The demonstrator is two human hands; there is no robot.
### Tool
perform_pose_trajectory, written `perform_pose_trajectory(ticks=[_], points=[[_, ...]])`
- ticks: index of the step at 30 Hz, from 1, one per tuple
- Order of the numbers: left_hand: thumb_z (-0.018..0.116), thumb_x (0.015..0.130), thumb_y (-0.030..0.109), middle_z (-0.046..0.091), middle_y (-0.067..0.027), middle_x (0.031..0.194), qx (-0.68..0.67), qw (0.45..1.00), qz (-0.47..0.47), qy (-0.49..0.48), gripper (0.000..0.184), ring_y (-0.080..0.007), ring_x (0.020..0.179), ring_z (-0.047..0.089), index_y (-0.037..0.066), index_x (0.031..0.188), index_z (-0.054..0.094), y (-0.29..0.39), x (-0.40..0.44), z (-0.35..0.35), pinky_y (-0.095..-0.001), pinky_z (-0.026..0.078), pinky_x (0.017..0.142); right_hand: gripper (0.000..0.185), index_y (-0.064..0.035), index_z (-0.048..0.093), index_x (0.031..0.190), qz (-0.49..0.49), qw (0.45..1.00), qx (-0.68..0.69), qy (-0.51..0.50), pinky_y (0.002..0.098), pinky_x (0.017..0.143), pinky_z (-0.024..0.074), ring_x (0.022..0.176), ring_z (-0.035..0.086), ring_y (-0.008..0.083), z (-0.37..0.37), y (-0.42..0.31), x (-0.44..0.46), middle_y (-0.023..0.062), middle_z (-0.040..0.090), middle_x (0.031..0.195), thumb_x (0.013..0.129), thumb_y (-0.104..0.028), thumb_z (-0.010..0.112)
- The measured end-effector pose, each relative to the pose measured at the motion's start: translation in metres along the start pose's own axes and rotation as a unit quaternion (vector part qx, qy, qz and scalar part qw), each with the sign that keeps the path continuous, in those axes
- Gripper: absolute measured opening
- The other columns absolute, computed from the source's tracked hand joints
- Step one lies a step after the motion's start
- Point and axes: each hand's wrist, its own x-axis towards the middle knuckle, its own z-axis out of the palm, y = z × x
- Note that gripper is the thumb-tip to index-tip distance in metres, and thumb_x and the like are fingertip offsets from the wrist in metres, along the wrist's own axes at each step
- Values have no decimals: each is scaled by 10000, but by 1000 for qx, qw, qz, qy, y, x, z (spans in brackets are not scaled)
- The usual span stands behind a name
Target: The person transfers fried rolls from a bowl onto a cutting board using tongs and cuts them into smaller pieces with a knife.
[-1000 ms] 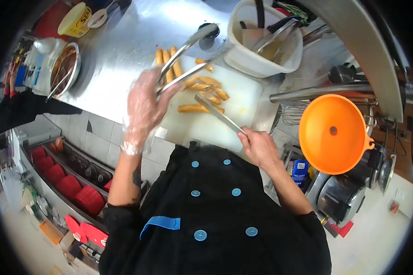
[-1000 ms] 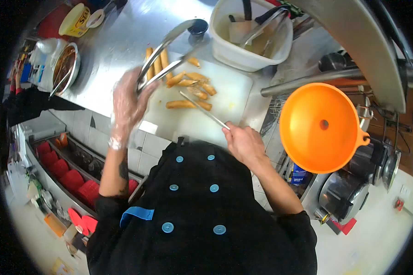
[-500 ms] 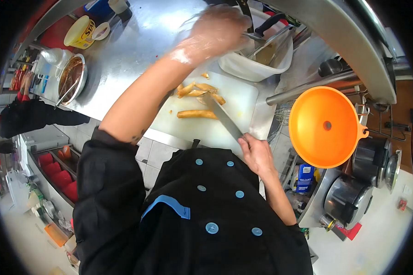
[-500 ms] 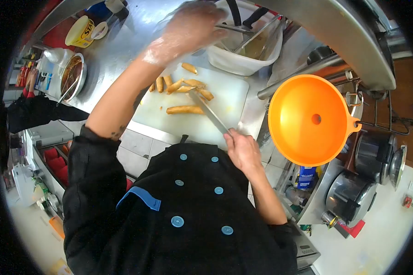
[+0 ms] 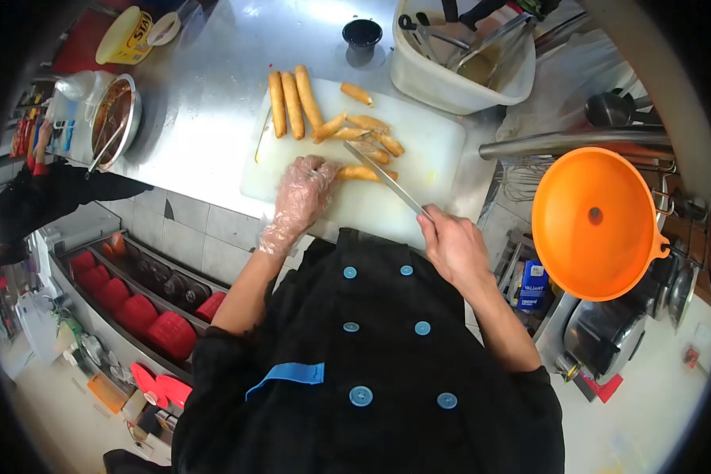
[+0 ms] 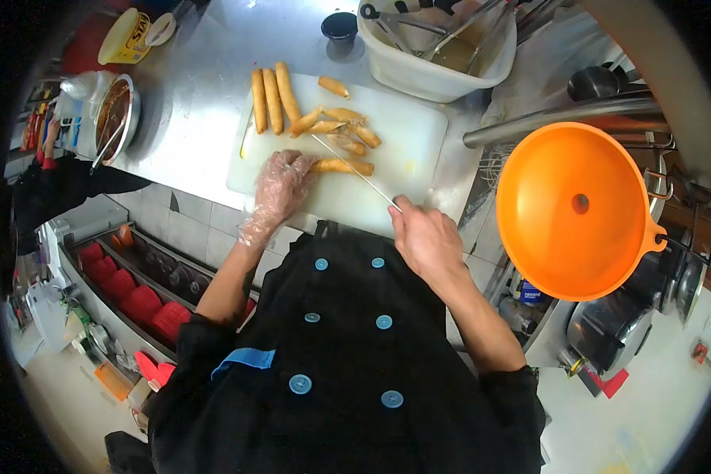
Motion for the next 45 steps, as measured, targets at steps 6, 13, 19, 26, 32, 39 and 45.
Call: perform_pose_trajectory(ticks=[6,13,19,26,32,39,45], points=[[809,819,90,677,-150,1059,-43,994,13,99,290,-384,968,635,44,1094,728,-3,-6,3,-483,542,832,237,-34,634,1061,-31,999,-33,2,580,767,540,825,691,484,5,-8,6,241,712,866,1063,-248,531],[817,816,71,679,-155,1063,-67,994,17,86,294,-393,998,636,32,1083,699,-9,-6,12,-483,536,852,214,-38,651,1089,-51,997,-54,-24,583,697,544,727,687,492,-6,-14,10,245,691,755,1053,-221,548],[834,815,70,670,-164,1071,-92,991,28,95,348,-400,1018,630,43,1122,674,-19,-8,22,-489,528,877,213,-42,659,1087,-25,997,-48,-56,585,710,523,751,654,513,-16,-19,19,260,670,740,1062,-223,549],[845,821,75,659,-176,1095,-93,991,31,93,392,-399,1034,622,45,1160,649,-21,-9,25,-487,523,891,215,-46,665,1056,-33,998,-26,-55,587,696,511,734,648,513,-20,-21,30,257,657,725,1066,-228,551],[816,825,73,649,-163,1095,-95,990,21,100,344,-391,1034,619,24,1132,668,-16,-7,20,-484,529,866,228,-27,641,1045,-16,995,-22,-96,610,765,531,832,671,521,-9,-27,44,281,684,812,1074,-221,524],[824,820,89,640,-159,1086,-112,988,45,101,350,-390,1004,620,24,1126,668,-17,-10,25,-487,535,850,239,-21,641,1040,-4,994,-37,-99,608,785,545,821,678,521,15,-18,56,285,687,805,1067,-239,545],[834,825,109,644,-175,1149,-100,991,20,90,387,-396,1068,617,45,1159,648,-19,-11,24,-494,530,909,259,-26,651,1081,3,994,-50,-95,601,766,562,811,691,517,10,-9,40,295,695,810,1072,-256,531]])
